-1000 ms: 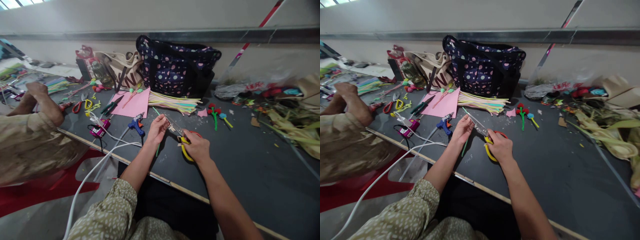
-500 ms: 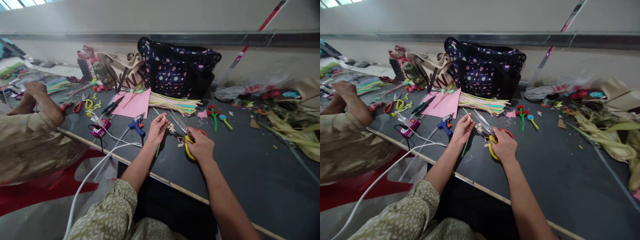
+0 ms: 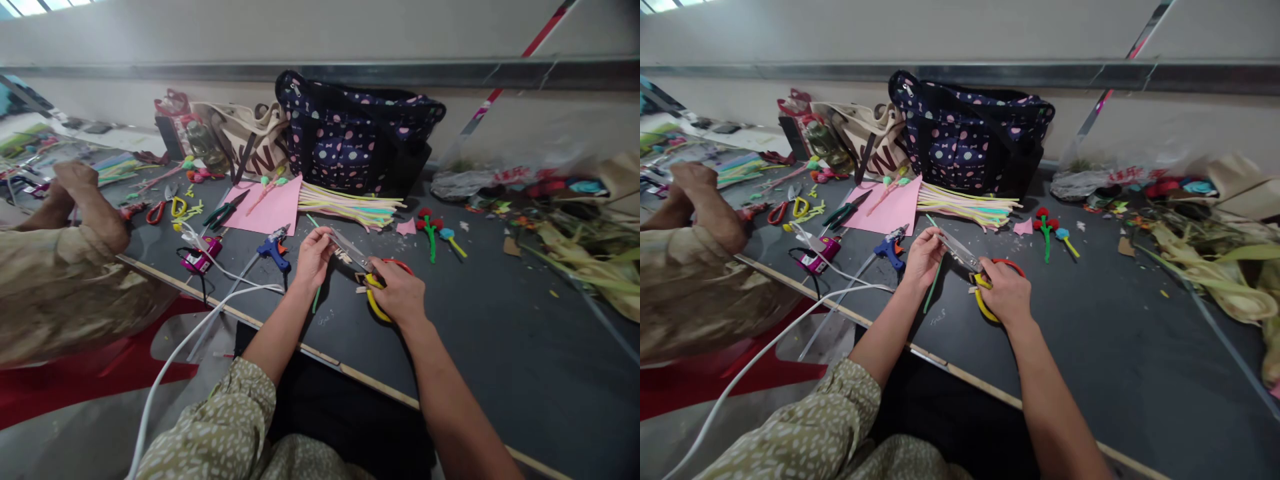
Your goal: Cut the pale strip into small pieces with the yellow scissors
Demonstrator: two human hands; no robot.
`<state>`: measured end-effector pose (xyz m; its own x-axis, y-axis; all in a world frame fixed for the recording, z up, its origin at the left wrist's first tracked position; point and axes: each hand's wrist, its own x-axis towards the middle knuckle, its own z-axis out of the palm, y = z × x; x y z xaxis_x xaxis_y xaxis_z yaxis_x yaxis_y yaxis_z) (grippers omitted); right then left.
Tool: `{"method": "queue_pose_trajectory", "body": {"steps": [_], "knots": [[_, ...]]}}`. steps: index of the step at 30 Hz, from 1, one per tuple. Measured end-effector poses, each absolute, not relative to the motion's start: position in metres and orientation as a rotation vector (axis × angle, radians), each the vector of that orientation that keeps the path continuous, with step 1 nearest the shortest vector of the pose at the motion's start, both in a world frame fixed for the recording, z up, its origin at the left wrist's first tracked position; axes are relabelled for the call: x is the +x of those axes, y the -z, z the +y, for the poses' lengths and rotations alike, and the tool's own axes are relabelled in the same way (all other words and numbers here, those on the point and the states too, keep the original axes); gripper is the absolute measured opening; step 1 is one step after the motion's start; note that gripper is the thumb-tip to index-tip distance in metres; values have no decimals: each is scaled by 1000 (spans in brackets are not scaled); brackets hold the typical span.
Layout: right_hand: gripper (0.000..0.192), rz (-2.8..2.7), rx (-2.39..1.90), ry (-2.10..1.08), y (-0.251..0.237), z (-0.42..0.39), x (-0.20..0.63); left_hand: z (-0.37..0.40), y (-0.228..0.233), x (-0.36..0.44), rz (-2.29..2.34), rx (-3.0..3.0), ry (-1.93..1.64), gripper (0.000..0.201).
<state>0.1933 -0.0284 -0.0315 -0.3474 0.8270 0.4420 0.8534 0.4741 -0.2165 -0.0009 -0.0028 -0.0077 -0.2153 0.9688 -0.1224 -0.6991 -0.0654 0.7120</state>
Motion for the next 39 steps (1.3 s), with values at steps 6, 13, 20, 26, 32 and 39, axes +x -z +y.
{"method": "queue_pose_trajectory", "body": {"steps": [6,13,20,26,32,39], "knots": [[37,-2083,-1414,-40,37,-24,196,0,12,-5,843,466,-1592,19],[41,-1835,-1548,-147,38,-18,209,3,18,-18,1321,841,-1772,12],[40,-1754,-1589,-139,36,-14,216,4,20,-44,1941,1806,-881,1],[39,-1756,-1572,-151,36,-13,215,1,22,-37,1976,2058,-678,8],[40,-1763,-1583,-160,35,-13,216,1,26,-30,2014,2096,-608,7],[41,-1748,-1605,-153,33,-13,218,3,19,-32,1913,1920,-895,8]]}}
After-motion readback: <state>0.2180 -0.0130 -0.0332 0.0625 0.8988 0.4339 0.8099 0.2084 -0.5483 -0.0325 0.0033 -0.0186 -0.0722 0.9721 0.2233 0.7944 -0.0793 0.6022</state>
